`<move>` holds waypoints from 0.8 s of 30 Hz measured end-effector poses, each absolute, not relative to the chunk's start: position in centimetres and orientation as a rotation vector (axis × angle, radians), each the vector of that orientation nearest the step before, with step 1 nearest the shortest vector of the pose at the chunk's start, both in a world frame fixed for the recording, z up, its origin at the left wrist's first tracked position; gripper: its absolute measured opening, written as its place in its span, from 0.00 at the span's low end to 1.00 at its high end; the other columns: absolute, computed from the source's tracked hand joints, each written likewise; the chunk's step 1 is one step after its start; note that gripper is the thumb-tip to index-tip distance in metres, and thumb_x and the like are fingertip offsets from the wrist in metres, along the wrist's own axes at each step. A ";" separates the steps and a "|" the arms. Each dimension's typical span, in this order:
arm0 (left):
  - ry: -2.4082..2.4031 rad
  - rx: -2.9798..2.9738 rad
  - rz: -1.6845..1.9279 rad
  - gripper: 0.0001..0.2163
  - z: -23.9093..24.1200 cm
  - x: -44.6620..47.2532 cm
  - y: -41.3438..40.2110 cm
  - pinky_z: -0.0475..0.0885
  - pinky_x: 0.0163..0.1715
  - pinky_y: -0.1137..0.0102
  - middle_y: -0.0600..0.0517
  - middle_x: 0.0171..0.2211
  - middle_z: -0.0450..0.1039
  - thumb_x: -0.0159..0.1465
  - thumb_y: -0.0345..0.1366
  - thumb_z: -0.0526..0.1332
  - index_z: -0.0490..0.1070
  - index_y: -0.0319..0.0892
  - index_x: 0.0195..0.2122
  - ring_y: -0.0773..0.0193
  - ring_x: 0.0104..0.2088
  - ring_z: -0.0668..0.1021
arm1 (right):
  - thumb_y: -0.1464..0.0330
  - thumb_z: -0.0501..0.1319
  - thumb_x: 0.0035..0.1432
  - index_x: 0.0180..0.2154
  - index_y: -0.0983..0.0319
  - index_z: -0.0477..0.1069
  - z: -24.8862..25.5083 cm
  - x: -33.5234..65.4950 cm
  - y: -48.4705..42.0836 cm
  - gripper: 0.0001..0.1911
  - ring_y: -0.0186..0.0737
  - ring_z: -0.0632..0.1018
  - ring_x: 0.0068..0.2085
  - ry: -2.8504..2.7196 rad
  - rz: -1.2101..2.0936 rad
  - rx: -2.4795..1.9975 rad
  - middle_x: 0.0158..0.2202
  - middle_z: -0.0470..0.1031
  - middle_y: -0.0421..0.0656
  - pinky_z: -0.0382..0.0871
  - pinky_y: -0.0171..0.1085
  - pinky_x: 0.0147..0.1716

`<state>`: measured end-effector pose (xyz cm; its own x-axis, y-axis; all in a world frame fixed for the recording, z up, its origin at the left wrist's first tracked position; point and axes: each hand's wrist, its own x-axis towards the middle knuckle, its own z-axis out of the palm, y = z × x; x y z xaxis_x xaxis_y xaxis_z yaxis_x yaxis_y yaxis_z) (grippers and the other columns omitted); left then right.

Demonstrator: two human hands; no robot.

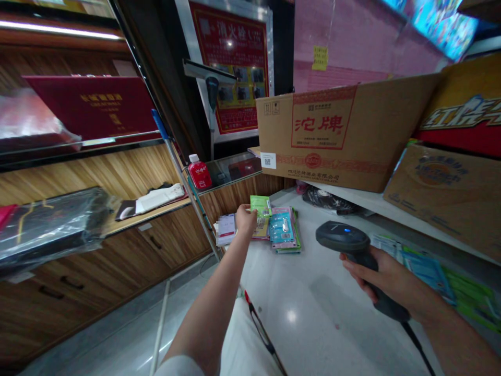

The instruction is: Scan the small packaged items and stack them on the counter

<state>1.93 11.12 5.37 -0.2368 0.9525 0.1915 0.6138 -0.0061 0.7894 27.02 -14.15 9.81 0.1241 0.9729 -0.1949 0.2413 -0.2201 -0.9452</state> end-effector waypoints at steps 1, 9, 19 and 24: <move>1.888 1.634 1.097 0.13 5.4 1.9 11.5 0.71 0.35 0.70 0.46 0.36 0.79 0.58 0.33 0.63 0.72 0.38 0.45 0.59 0.36 0.80 | 0.53 0.63 0.50 0.38 0.60 0.67 9.7 27.0 -14.1 0.20 0.29 0.64 0.15 -1.214 1.146 -1.602 0.16 0.63 0.30 0.61 0.30 0.12; 2.069 1.795 0.817 0.13 5.1 1.1 11.0 0.66 0.46 0.62 0.41 0.44 0.78 0.60 0.38 0.61 0.76 0.41 0.44 0.48 0.49 0.76 | 0.54 0.60 0.54 0.39 0.61 0.66 9.2 27.1 -13.9 0.18 0.27 0.63 0.14 -1.247 1.122 -1.611 0.16 0.63 0.29 0.60 0.29 0.13; 2.138 2.120 0.810 0.13 6.3 2.2 8.3 0.65 0.46 0.57 0.41 0.48 0.71 0.62 0.38 0.58 0.75 0.45 0.46 0.45 0.50 0.70 | 0.56 0.61 0.54 0.39 0.60 0.66 9.4 26.8 -13.6 0.16 0.27 0.64 0.14 -1.241 1.158 -1.589 0.18 0.64 0.30 0.61 0.29 0.14; 1.885 2.256 1.014 0.09 6.7 5.2 7.0 0.63 0.50 0.56 0.44 0.44 0.71 0.61 0.36 0.60 0.76 0.46 0.42 0.48 0.49 0.70 | 0.55 0.64 0.51 0.37 0.60 0.67 10.2 29.7 -13.6 0.17 0.28 0.65 0.15 -1.175 1.016 -1.614 0.18 0.64 0.31 0.61 0.30 0.13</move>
